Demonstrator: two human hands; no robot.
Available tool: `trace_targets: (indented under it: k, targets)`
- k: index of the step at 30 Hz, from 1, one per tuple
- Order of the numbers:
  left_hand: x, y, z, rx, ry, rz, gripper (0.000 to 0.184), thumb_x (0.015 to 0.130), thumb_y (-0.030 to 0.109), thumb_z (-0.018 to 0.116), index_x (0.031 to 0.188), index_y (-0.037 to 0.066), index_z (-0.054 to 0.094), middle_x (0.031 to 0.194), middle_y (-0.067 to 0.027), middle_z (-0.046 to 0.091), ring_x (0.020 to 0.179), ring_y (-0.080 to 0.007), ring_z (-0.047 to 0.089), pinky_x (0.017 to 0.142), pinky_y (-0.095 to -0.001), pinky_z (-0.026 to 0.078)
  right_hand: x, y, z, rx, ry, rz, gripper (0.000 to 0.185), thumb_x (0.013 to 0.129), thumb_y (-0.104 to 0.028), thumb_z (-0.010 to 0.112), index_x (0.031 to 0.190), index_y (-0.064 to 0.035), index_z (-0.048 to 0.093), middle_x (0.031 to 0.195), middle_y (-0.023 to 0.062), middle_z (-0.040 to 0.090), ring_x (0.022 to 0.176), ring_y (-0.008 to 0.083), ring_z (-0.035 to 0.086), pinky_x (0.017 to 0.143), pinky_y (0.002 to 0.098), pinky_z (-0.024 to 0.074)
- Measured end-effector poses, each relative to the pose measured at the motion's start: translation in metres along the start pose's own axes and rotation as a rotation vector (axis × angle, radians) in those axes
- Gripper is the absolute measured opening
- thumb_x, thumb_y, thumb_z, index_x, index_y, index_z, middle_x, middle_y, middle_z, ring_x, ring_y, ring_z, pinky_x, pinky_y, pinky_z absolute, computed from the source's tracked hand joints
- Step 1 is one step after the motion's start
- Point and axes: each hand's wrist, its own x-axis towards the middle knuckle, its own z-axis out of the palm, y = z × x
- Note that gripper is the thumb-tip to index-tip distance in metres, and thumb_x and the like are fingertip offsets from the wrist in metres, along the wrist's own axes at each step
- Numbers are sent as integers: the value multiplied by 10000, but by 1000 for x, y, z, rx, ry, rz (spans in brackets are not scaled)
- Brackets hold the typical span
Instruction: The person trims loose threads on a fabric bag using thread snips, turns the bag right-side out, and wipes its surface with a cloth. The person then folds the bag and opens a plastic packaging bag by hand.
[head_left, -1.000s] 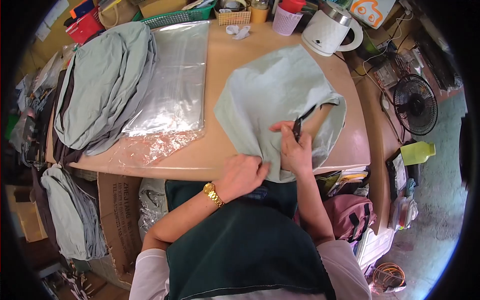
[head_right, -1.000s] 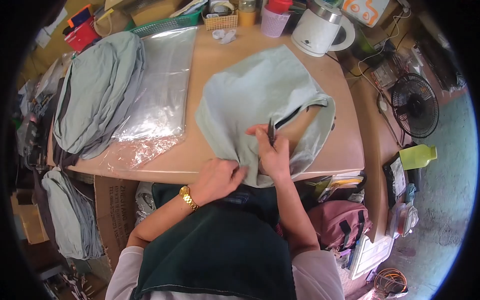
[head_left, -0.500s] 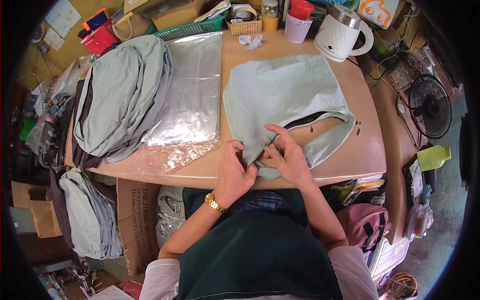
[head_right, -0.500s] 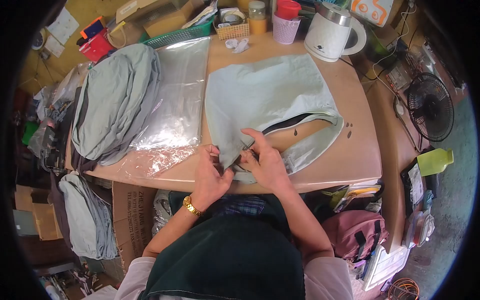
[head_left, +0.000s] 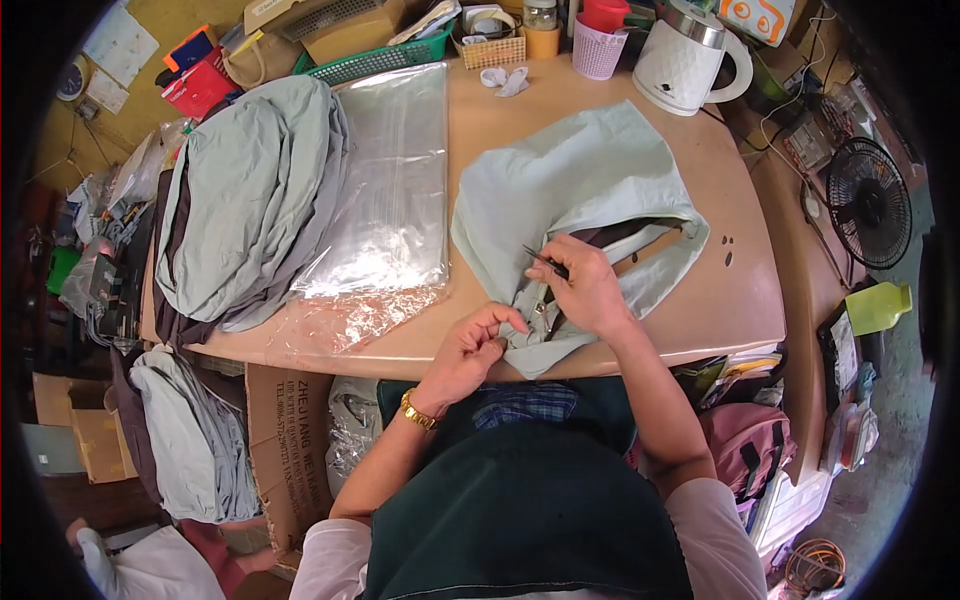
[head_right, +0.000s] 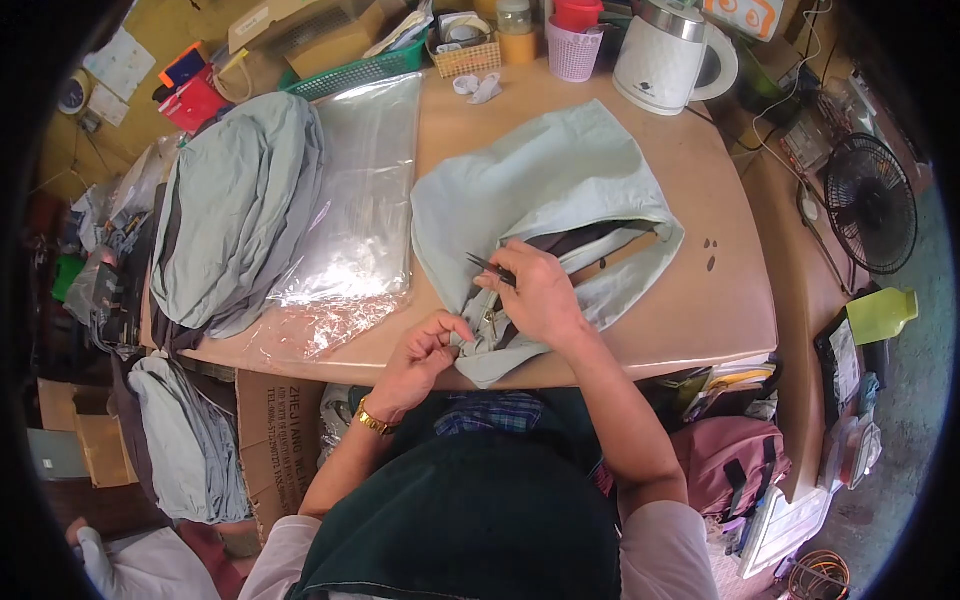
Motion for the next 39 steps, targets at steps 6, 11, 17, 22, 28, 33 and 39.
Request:
trace_targets:
  k: [6,11,17,22,28,33,39]
  targets:
    - [1,9,20,-187,109,-32,247,899,-71,539,1126,26,522,1002,-39,647,890,-64,594,754,-182,448,-16,-3,14,405,273,124,74,860,-41,671,907,2,633,741,-5,584,700,67,528,646,246,459]
    - [3,-3,25,-146,172,68,336,901,21,665,1150,42,439,975,-68,654,867,-71,595,741,-195,459,-43,-12,0,253,35,201,167,764,-17,745,891,25,645,761,16,590,685,79,510,621,251,438]
    - [-3,-5,23,-49,175,24,428,895,8,667,1183,74,357,954,-78,662,832,-70,589,729,-209,474,-39,-8,-8,139,8,46,124,764,33,715,873,40,655,786,109,640,711,166,618,637,287,468]
    - [-7,0,22,-148,133,-25,420,905,-6,644,1191,82,349,988,-97,662,843,-78,597,734,-215,484,-29,8,-17,-45,237,50,142,773,30,705,913,17,679,813,116,645,716,192,628,637,295,472]
    - [-4,0,29,-175,187,7,420,902,-29,632,1193,81,350,1004,-99,662,854,-85,601,740,-211,483,-46,-25,-12,144,205,45,224,745,3,740,964,-19,702,840,115,592,709,255,610,624,338,483]
    - [-3,-6,29,-89,163,50,416,901,-52,616,1199,73,356,1019,-98,661,877,-89,602,751,-217,481,-63,-31,24,177,115,40,204,697,46,704,886,-25,675,816,102,584,762,250,619,649,329,492]
    - [-5,-1,28,-160,154,35,409,907,-58,603,1207,63,354,1044,-112,654,904,-99,601,767,-228,484,-83,-43,13,466,-328,-206,131,737,14,728,753,-12,600,781,117,577,697,266,595,614,342,476]
